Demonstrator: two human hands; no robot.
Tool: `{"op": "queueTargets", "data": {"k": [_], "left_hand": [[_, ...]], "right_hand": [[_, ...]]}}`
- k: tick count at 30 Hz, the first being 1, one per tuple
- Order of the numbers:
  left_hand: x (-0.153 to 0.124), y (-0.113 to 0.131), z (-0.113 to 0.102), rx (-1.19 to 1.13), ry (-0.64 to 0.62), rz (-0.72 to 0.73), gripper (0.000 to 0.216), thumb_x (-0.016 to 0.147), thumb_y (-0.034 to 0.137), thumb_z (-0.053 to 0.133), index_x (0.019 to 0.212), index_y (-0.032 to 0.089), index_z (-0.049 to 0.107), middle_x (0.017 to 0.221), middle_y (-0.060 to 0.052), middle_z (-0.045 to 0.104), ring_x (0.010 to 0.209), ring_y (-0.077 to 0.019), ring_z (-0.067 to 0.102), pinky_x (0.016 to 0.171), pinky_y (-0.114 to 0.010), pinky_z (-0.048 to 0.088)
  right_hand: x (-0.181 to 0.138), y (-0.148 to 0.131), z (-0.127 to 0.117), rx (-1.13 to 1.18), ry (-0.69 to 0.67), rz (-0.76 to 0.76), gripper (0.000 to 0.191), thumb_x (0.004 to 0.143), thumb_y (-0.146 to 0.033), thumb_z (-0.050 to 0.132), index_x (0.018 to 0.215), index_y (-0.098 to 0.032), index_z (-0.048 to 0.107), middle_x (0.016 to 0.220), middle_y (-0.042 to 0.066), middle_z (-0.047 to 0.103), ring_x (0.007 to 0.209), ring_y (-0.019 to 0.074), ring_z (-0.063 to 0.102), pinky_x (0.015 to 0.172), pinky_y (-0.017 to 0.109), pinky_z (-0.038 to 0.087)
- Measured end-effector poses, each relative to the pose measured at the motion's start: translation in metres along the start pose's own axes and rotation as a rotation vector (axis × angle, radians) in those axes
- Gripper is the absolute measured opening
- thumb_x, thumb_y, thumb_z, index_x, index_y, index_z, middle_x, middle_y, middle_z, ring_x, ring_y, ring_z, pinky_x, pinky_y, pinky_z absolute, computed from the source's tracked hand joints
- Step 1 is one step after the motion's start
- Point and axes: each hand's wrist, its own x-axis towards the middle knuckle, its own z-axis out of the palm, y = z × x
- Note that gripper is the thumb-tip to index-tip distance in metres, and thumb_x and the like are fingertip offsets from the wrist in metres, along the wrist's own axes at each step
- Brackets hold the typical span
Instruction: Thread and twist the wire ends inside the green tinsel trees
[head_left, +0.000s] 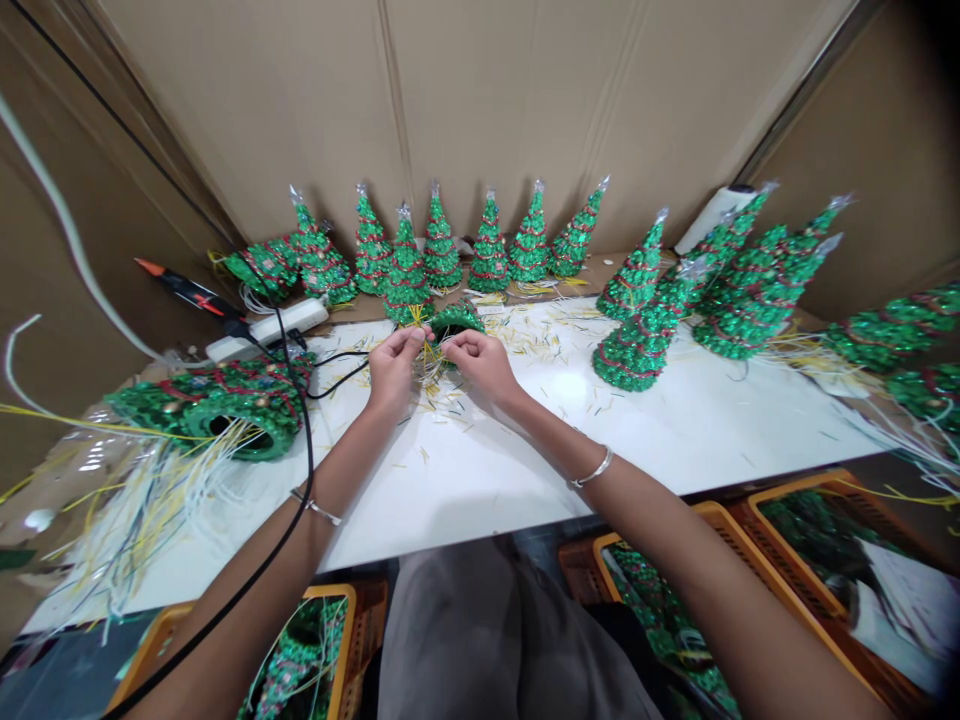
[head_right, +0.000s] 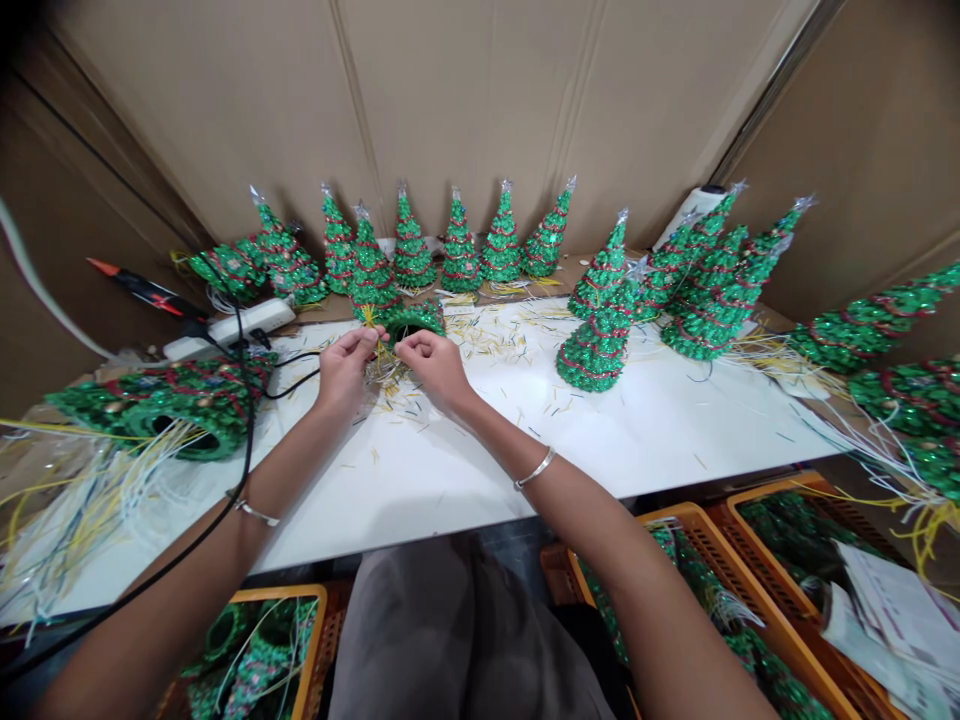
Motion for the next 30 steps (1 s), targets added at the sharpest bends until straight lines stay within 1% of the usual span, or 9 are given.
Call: {"op": "queueTargets", "data": {"k": [4, 8, 11, 15, 24, 30], "left_hand": [[-0.001, 0.000, 0.000, 0.012, -0.017, 0.014, 0.031, 0.069, 0.046, 0.079, 0.081, 0.018, 0.075, 0.085, -0.007, 0.075, 0.087, -0.0191, 0.067, 0.082, -0.031, 0.050], [-0.002, 0.000, 0.001, 0.031, -0.044, 0.033, 0.031, 0.070, 0.046, 0.079, 0.083, 0.018, 0.076, 0.085, -0.007, 0.075, 0.089, -0.0195, 0.067, 0.089, -0.032, 0.049], [-0.003, 0.000, 0.002, 0.030, -0.061, 0.040, 0.030, 0.069, 0.045, 0.079, 0.082, 0.018, 0.076, 0.086, -0.007, 0.075, 0.091, -0.0199, 0.067, 0.092, -0.032, 0.048], [-0.005, -0.001, 0.004, 0.028, -0.072, 0.054, 0.030, 0.068, 0.044, 0.080, 0.083, 0.017, 0.076, 0.090, -0.008, 0.076, 0.091, -0.0209, 0.068, 0.090, -0.033, 0.049], [-0.004, -0.004, 0.003, 0.020, -0.070, 0.044, 0.030, 0.067, 0.044, 0.082, 0.081, 0.018, 0.076, 0.090, -0.007, 0.076, 0.090, -0.0207, 0.068, 0.090, -0.033, 0.050], [-0.001, -0.009, 0.000, 0.022, -0.081, 0.022, 0.033, 0.066, 0.045, 0.081, 0.084, 0.018, 0.076, 0.090, -0.007, 0.076, 0.088, -0.0203, 0.068, 0.086, -0.032, 0.050]], "right_hand": [[-0.001, -0.005, 0.000, 0.081, 0.094, -0.066, 0.027, 0.080, -0.045, 0.064, 0.080, -0.018, 0.057, 0.050, -0.008, 0.039, 0.047, 0.0076, 0.033, 0.047, 0.023, 0.026], [-0.001, -0.003, 0.001, 0.099, 0.156, -0.112, 0.027, 0.084, -0.046, 0.061, 0.083, -0.020, 0.055, 0.051, -0.008, 0.041, 0.048, 0.0084, 0.037, 0.049, 0.022, 0.030], [-0.003, -0.001, 0.003, 0.066, 0.122, -0.116, 0.026, 0.086, -0.046, 0.059, 0.087, -0.020, 0.055, 0.052, -0.007, 0.043, 0.049, 0.0090, 0.039, 0.050, 0.023, 0.032], [-0.006, 0.002, 0.006, 0.000, 0.054, -0.145, 0.024, 0.087, -0.044, 0.060, 0.093, -0.021, 0.057, 0.054, -0.007, 0.046, 0.050, 0.0097, 0.042, 0.051, 0.023, 0.034], [-0.005, 0.006, 0.007, 0.069, 0.043, -0.139, 0.025, 0.087, -0.043, 0.060, 0.095, -0.019, 0.061, 0.055, -0.006, 0.049, 0.051, 0.0093, 0.042, 0.051, 0.023, 0.033], [-0.007, 0.007, 0.008, 0.030, -0.003, -0.142, 0.025, 0.088, -0.042, 0.060, 0.096, -0.019, 0.064, 0.058, -0.005, 0.052, 0.053, 0.0097, 0.045, 0.052, 0.023, 0.035]]}}
